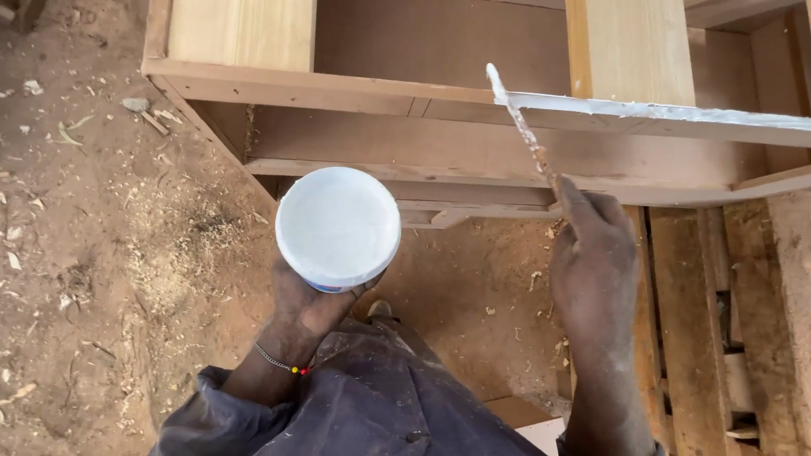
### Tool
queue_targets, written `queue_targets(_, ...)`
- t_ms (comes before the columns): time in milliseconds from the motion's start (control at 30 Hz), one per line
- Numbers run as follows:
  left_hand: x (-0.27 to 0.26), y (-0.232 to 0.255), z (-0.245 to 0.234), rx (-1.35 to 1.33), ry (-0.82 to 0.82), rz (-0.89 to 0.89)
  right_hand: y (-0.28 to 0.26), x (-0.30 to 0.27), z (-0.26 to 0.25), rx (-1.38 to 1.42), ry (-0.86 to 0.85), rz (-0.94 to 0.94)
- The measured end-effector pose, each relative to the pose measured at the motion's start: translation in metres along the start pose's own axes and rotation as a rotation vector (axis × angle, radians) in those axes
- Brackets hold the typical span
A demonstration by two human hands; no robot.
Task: Applying wood glue to the edges of a wooden cabinet frame using a small stick as an applicator.
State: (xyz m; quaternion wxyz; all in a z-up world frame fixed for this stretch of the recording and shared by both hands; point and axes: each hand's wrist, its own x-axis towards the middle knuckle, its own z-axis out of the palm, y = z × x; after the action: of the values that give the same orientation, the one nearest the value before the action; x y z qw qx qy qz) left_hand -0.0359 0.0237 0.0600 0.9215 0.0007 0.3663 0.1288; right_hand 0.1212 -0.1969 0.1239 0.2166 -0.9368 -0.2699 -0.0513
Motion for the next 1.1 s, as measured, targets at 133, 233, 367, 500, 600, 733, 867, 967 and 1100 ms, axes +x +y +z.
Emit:
queue_targets(133, 0.005, 0.015, 0.008, 0.049, -0.037, -0.008, -0.026, -0.011, 0.011, 0.014, -0.065, 0.035)
queue_targets(233, -0.003, 0.027, 0.002, 0.101, -0.043, -0.033, -0.044, -0.013, 0.016, 0.032, -0.02, 0.063)
queue_targets(367, -0.012, 0.048, -0.002, 0.032, -0.06, -0.078, -0.064, -0.026, 0.034, 0.03, -0.032, 0.111)
queue_targets(500, -0.02, 0.063, -0.016, 0.037, -0.066, -0.094, -0.08, -0.024, 0.045, 0.05, 0.013, 0.108)
queue_targets(600, -0.021, 0.075, -0.018, 0.036, -0.089, -0.1, -0.098, -0.023, 0.058, 0.141, 0.068, 0.176)
queue_targets(733, -0.014, 0.085, -0.017, 0.036, -0.127, -0.111, -0.108, -0.049, 0.081, 0.018, 0.005, 0.189)
queue_targets(867, -0.012, 0.088, -0.026, 0.015, -0.129, -0.128, -0.112, -0.066, 0.063, 0.047, -0.045, 0.165)
queue_targets(967, -0.008, 0.088, -0.03, 0.002, -0.133, -0.141, -0.097, -0.052, 0.047, -0.006, -0.029, 0.167)
queue_targets(1100, -0.005, 0.085, -0.034, -0.016, -0.145, -0.155, -0.111, -0.042, 0.035, -0.013, -0.107, 0.129)
